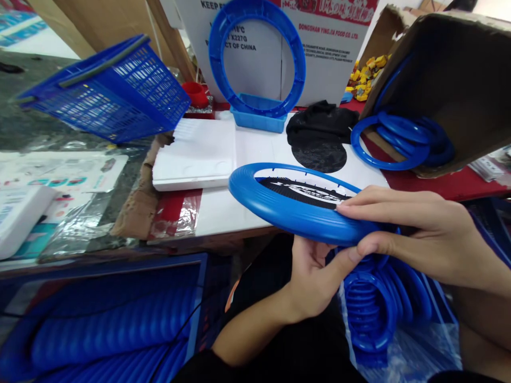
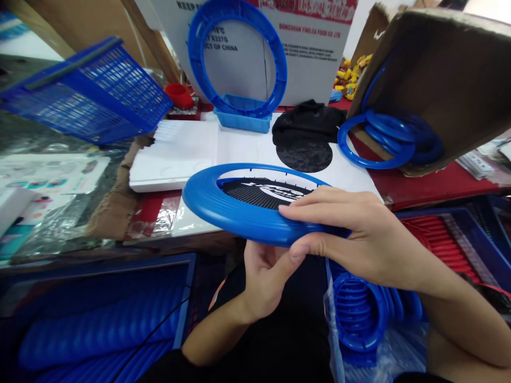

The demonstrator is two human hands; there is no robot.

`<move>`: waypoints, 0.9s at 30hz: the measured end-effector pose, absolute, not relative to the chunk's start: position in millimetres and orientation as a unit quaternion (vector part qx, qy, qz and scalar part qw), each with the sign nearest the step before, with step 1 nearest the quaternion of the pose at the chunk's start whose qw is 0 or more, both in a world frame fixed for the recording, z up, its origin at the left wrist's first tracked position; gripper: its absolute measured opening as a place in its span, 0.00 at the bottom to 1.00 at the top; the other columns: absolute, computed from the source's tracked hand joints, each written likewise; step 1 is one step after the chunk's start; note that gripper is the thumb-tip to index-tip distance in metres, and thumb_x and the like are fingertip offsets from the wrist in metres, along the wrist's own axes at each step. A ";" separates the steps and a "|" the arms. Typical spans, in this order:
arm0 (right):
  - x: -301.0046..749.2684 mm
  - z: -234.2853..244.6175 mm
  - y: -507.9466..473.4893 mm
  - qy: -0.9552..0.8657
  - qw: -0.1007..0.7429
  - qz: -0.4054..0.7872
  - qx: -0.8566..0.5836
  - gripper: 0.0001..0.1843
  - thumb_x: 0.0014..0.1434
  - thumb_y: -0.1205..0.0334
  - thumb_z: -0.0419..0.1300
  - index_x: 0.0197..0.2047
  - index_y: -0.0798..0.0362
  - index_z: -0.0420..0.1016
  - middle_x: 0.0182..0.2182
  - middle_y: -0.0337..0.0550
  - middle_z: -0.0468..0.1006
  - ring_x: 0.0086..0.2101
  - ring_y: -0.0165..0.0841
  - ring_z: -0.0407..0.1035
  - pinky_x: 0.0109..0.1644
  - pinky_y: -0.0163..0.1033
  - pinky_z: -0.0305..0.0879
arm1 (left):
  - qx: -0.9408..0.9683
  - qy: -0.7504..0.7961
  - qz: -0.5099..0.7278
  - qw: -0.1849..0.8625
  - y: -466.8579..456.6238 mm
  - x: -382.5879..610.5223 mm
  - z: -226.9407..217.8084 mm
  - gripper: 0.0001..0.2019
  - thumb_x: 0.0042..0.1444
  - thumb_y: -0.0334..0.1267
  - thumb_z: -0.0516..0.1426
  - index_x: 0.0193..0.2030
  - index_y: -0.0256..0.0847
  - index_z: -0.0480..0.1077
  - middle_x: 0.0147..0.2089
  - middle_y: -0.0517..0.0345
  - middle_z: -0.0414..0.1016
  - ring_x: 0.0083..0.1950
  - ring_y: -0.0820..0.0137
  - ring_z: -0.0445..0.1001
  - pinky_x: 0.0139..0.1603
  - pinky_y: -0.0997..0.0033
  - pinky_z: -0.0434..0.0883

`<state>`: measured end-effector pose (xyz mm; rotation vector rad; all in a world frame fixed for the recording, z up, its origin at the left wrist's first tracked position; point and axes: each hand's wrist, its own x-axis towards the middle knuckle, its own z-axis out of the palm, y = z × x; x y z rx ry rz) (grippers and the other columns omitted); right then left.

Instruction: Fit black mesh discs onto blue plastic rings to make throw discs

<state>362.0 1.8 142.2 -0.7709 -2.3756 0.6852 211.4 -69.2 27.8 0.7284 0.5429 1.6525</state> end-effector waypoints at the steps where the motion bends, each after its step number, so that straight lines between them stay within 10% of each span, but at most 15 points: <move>1: 362.4 141.3 0.7 -0.880 0.274 0.257 -0.291 0.20 0.67 0.52 0.72 0.61 0.38 0.85 0.52 0.43 0.88 0.51 0.44 0.84 0.58 0.47 0.84 | 0.314 0.235 0.706 0.590 -70.0 211.2 27.7 0.31 0.63 0.40 0.72 0.71 0.49 0.70 0.61 0.52 0.85 0.64 0.57 0.83 0.67 0.57 0.81; 27: 376.0 126.2 -13.2 -0.854 0.307 0.256 -0.331 0.20 0.67 0.57 0.72 0.61 0.35 0.85 0.52 0.42 0.87 0.48 0.40 0.84 0.52 0.41 0.84 | 0.330 0.230 0.674 0.620 -69.5 210.9 16.9 0.33 0.61 0.38 0.73 0.71 0.49 0.71 0.64 0.50 0.83 0.69 0.52 0.79 0.70 0.50 0.79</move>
